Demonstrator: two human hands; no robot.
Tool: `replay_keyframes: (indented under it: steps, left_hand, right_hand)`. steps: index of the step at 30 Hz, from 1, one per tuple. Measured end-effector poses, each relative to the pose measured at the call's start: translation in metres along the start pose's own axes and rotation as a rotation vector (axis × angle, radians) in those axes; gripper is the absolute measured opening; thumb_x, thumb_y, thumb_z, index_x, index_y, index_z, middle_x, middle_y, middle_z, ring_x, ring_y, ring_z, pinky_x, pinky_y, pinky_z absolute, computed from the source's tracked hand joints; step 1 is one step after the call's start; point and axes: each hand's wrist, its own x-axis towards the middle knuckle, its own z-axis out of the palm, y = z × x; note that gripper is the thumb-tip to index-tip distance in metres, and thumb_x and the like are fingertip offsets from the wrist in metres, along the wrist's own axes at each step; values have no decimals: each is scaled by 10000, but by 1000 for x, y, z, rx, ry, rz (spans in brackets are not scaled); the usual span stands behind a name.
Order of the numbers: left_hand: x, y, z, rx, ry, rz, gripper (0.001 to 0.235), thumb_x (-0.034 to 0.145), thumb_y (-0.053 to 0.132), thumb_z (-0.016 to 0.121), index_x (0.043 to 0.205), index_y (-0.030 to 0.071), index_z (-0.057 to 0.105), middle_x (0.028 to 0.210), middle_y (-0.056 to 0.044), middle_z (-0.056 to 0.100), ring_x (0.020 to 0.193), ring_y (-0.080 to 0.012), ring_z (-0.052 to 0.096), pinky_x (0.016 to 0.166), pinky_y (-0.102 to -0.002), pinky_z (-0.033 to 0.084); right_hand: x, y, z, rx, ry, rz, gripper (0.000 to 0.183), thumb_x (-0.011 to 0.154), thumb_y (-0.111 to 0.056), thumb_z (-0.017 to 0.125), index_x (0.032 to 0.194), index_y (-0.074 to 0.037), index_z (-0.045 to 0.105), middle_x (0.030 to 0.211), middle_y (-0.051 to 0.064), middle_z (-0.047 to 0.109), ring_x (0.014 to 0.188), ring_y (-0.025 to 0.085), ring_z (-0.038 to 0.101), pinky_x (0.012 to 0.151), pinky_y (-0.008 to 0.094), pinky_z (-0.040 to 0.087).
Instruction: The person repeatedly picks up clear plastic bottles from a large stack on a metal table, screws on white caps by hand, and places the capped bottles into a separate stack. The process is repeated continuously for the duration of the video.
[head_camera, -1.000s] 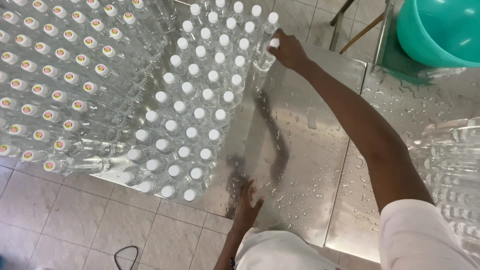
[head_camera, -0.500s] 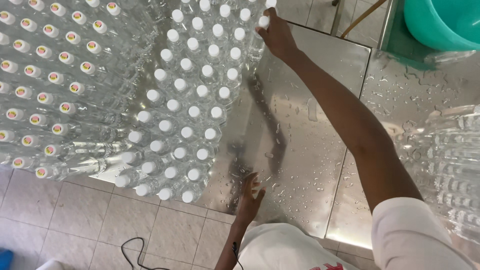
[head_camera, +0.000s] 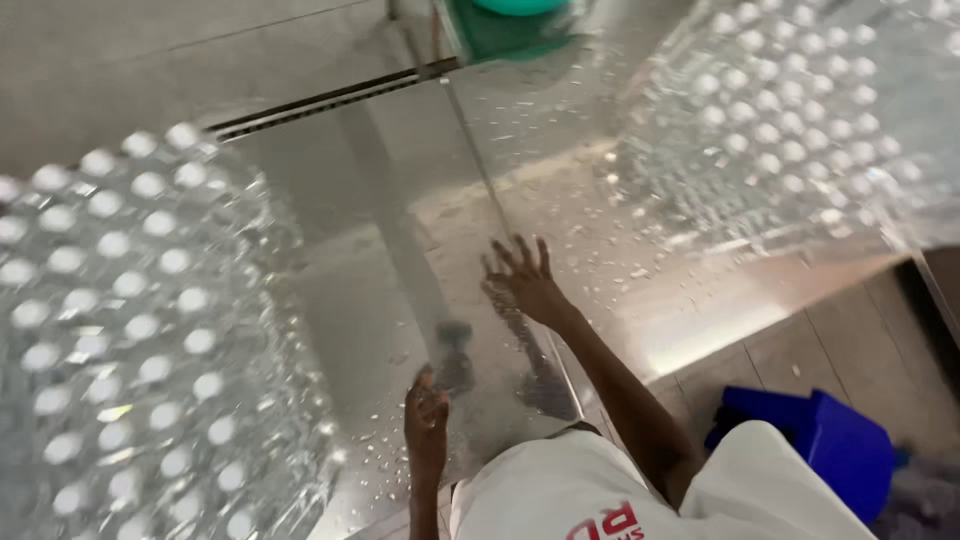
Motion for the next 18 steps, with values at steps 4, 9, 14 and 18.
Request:
replay_keyframes:
  steps: [4, 9, 14, 18]
  left_hand:
    - [8, 28, 30, 118, -57, -13, 672, 958, 405, 667, 1589, 203, 551, 1625, -54, 628, 1359, -300, 706, 1068, -486, 614]
    - [4, 44, 78, 137, -129, 50, 628, 974, 325, 684, 1571, 168, 568, 1604, -40, 636, 1314, -284, 713, 999, -443, 628]
    - [-9, 53, 127, 158, -210, 93, 643, 965, 293, 656, 1583, 154, 546, 1577, -30, 665, 1295, -227, 741, 1045, -403, 611]
    - [-32, 71, 156, 236, -195, 59, 694, 966, 404, 646, 1614, 194, 511, 1626, -35, 620, 1331, -240, 715, 1093, -449, 601]
  right_hand:
    - [-122, 105, -31, 733, -736, 697, 741, 963, -551, 532, 1614, -200, 487, 1776, 175, 200, 1636, 390, 81, 1289, 633, 116]
    - [-206, 221, -51, 628, -355, 1232, 541, 1079, -236, 701, 1549, -20, 544, 1559, 255, 557, 1431, 448, 542, 1167, 600, 476]
    - [-199, 298, -36, 633, -61, 1454, 881, 1061, -362, 777, 1708, -81, 250, 1531, 206, 563, 1238, 377, 701, 949, 552, 586]
    - [-167, 315, -4, 623, -174, 1501, 1064, 1017, -471, 816, 1736, -63, 147, 1787, 237, 311, 1637, 457, 297, 1211, 694, 378]
